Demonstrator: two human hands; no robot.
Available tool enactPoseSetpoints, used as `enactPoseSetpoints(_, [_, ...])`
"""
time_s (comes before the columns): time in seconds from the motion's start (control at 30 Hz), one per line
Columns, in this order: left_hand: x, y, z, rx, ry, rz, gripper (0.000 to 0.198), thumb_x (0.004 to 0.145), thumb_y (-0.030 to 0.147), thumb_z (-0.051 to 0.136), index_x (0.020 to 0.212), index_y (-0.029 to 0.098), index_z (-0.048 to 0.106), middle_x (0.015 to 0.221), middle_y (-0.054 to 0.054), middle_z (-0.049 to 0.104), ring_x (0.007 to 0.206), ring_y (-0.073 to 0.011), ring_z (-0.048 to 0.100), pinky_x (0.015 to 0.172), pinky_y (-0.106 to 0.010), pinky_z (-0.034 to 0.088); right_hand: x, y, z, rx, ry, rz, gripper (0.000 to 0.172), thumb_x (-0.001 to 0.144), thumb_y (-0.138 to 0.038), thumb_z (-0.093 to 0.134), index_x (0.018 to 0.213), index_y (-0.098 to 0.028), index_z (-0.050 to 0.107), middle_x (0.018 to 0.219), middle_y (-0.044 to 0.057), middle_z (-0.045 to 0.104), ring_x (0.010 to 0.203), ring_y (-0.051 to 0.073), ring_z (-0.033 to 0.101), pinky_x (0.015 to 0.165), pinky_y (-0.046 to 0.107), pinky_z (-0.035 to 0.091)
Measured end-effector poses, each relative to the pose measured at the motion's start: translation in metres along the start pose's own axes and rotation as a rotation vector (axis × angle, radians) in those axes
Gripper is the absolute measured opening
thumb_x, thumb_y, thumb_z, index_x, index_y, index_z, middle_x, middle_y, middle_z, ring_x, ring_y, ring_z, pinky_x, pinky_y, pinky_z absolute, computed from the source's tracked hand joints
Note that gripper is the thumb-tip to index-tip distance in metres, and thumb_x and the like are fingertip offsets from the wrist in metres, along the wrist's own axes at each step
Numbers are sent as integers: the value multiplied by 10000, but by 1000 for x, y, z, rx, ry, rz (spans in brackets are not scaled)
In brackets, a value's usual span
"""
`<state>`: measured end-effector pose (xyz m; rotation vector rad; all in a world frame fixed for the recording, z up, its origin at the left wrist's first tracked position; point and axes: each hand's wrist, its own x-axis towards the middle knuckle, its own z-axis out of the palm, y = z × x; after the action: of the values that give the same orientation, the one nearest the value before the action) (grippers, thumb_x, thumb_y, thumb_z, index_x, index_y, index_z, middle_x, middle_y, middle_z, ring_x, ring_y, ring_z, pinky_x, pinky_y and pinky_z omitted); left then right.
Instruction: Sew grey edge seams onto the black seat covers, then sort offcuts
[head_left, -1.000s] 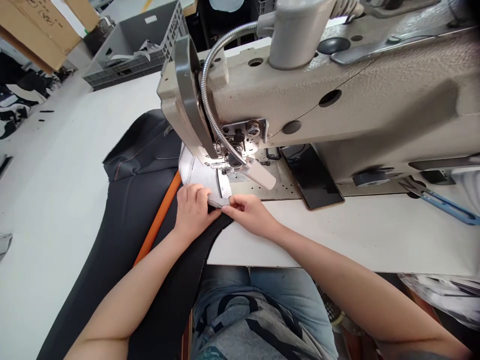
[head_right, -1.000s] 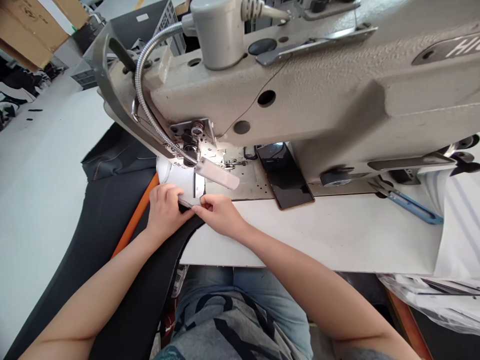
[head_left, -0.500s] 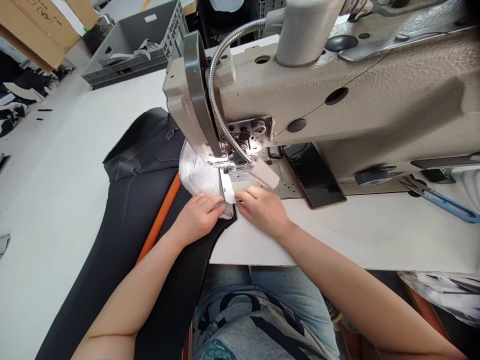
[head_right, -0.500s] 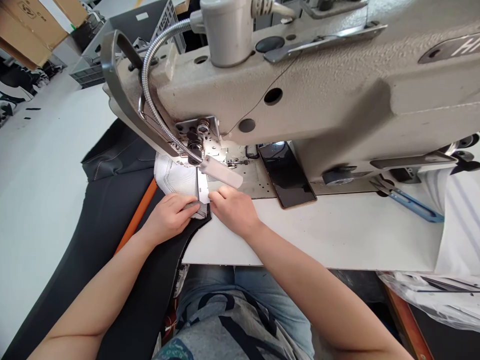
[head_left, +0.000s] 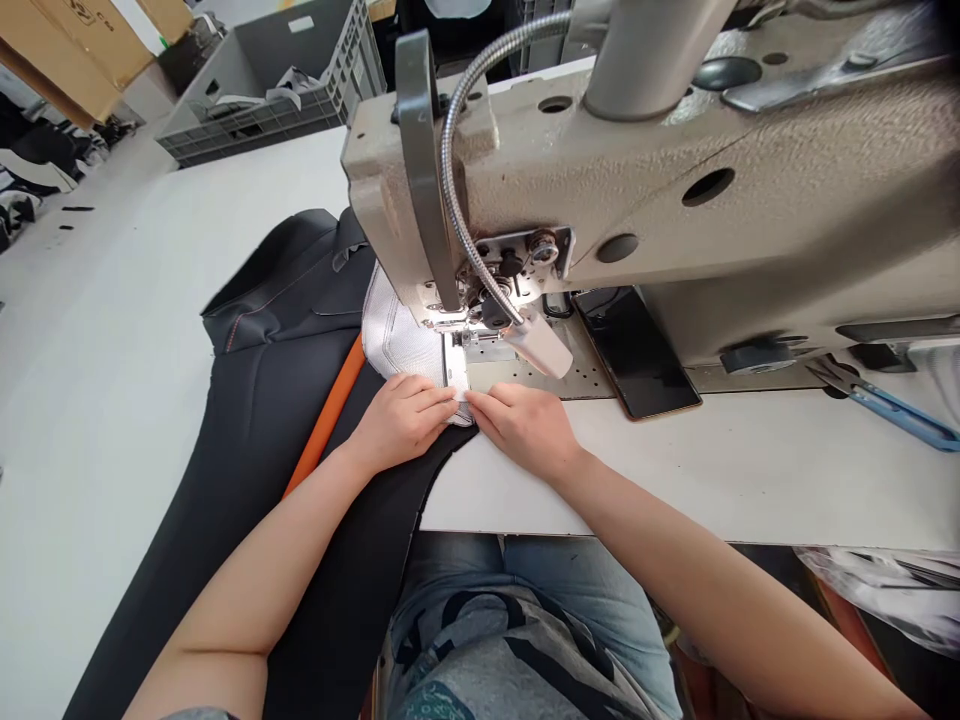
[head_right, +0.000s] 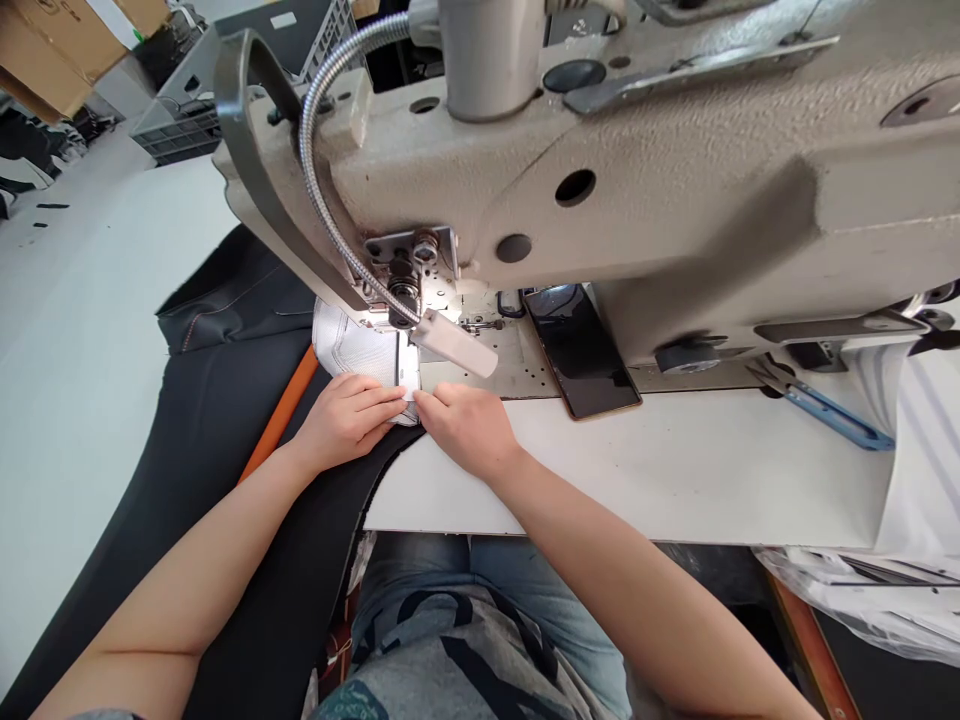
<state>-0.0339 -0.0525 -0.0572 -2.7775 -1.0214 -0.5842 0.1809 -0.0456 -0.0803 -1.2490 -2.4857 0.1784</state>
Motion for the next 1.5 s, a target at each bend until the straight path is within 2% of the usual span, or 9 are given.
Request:
enactPoseSetpoints(0.23, [7,-32,12,-5,-91,-28,229,901,203,518,1000,234,722,1075,-3,729,852,-188,595,736,-360,429,-9,5,-3,6,105,0,332,983,-291,402,978,-239,730,639,16,557,594,105,439,537,281,204])
enactPoseSetpoints(0.43, [18,-56,20,0,15,64,206,900,204,524,947,219,724,967,10,747,842,-184,610,739,-357,412,-6,4,-1,-2,116,-44,301,964,-234,425,942,-225,725,632,3,546,583,103,437,526,270,221])
enactPoseSetpoints(0.6, [24,-68,30,-67,64,8,293,975,303,474,893,203,737,865,-21,741,828,-165,646,761,-321,462,3,3,3,-60,46,-26,324,948,-196,428,1130,-248,690,697,23,555,615,112,443,524,271,204])
enactPoseSetpoints(0.73, [30,-70,36,-50,102,-39,348,1000,264,425,845,172,722,830,-17,739,774,-152,653,803,-298,484,25,0,5,-123,-53,-60,395,928,-186,429,1267,-231,625,761,46,611,629,121,484,509,285,189])
enactPoseSetpoints(0.87, [31,-68,32,31,91,30,307,988,211,439,847,168,709,865,-18,734,819,-171,648,813,-317,468,45,1,7,-129,-102,29,383,943,-222,398,1234,-177,643,773,74,648,630,140,515,513,282,227])
enactPoseSetpoints(1.03, [25,-61,23,236,126,0,173,922,207,542,900,187,712,832,-53,688,854,-233,614,799,-378,437,36,10,14,-128,40,100,367,935,-261,429,1187,-164,678,747,75,656,699,173,570,581,281,327])
enactPoseSetpoints(1.13, [24,-59,22,245,98,34,154,916,184,550,872,179,697,840,-35,682,821,-213,594,776,-358,425,28,16,16,-83,102,89,341,937,-271,443,1148,-193,700,760,63,665,751,181,588,639,286,368])
enactPoseSetpoints(1.4, [30,-61,23,177,116,114,195,933,172,520,810,178,672,740,-16,628,723,-189,538,692,-324,382,32,21,16,55,103,99,338,944,-250,434,1158,-249,696,834,30,685,764,145,591,713,262,416])
enactPoseSetpoints(1.5, [32,-60,21,190,91,163,261,926,120,474,724,165,632,697,-26,590,702,-185,528,668,-322,368,34,17,13,24,28,90,366,924,-264,476,1238,-275,663,758,23,648,676,130,560,624,260,376])
